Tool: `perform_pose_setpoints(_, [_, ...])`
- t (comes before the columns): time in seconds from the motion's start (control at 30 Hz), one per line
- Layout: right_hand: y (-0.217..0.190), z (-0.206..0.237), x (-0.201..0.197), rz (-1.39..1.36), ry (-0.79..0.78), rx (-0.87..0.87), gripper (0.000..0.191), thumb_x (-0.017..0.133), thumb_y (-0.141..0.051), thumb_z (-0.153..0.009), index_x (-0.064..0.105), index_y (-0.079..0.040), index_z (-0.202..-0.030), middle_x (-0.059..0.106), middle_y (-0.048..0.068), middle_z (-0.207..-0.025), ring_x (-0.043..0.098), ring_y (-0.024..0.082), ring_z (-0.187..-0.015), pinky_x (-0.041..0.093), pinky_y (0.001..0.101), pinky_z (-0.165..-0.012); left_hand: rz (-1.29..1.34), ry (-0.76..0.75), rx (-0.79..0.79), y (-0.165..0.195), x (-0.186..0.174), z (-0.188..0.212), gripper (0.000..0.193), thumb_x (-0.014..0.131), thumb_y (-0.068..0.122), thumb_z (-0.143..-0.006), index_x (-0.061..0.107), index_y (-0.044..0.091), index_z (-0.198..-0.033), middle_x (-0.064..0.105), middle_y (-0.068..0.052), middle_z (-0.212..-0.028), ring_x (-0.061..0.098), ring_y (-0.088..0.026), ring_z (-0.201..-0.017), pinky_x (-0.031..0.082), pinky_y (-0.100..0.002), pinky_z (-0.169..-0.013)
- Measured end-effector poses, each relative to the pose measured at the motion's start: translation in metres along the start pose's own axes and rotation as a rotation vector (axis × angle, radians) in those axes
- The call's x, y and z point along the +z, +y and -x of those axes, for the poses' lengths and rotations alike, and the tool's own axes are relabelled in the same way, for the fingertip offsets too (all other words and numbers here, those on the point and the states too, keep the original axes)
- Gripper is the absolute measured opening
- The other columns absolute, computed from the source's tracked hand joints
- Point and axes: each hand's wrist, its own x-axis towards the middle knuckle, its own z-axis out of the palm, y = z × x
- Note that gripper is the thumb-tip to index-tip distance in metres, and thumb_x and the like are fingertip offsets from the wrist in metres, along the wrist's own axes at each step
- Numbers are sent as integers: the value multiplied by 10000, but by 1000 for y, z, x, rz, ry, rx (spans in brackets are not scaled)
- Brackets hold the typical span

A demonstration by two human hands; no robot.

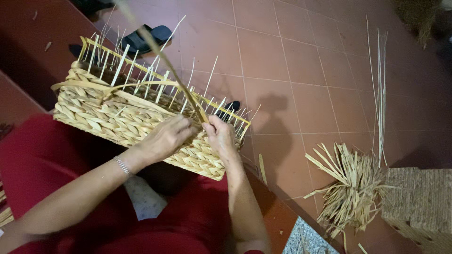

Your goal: The person weaves a rectangular basket by hand, interlacing dried palm leaves through vertical stakes. They occasionally use scissors to trim excess material and continue adding rows to build up the basket walls.

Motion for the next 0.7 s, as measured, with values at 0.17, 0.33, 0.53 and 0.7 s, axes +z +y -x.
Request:
perform_pose_setpoints(0.17, [0,0,-8,-33,-62,38,118,649,-196,-969,647,-84,-929,555,44,-635,505,144,-563,414,353,-511,-33,-186,-455,-19,33,-40,187,726,102,-855,674,-11,-994,658,-147,-833,633,-307,-708,562,-435,-641])
perform_pose_setpoints(0.33, [15,0,-4,26,-4,-105,200,664,-164,-975,562,-21,-879,523,51,-632,496,156,-573,415,356,-529,72,-447,-771,-26,36,-67,187,656,239,-944,704,60,-918,692,-146,-748,642,-293,-633,560,-431,-608])
perform_pose_setpoints(0.53, [17,-5,8,-65,65,-152,88,682,-115,-946,694,-61,-1014,580,23,-711,545,136,-589,451,335,-531,746,-37,-1066,-20,28,-23,113,593,96,-928,679,26,-906,703,-78,-738,659,-141,-621,573,-266,-561])
perform_pose_setpoints(0.7, [0,-8,10,-71,147,-236,152,726,-124,-883,710,-88,-1030,720,25,-831,672,115,-697,539,300,-614,657,-55,-585,-1,29,2,111,592,52,-908,684,62,-848,719,-34,-918,724,-114,-767,600,-250,-702])
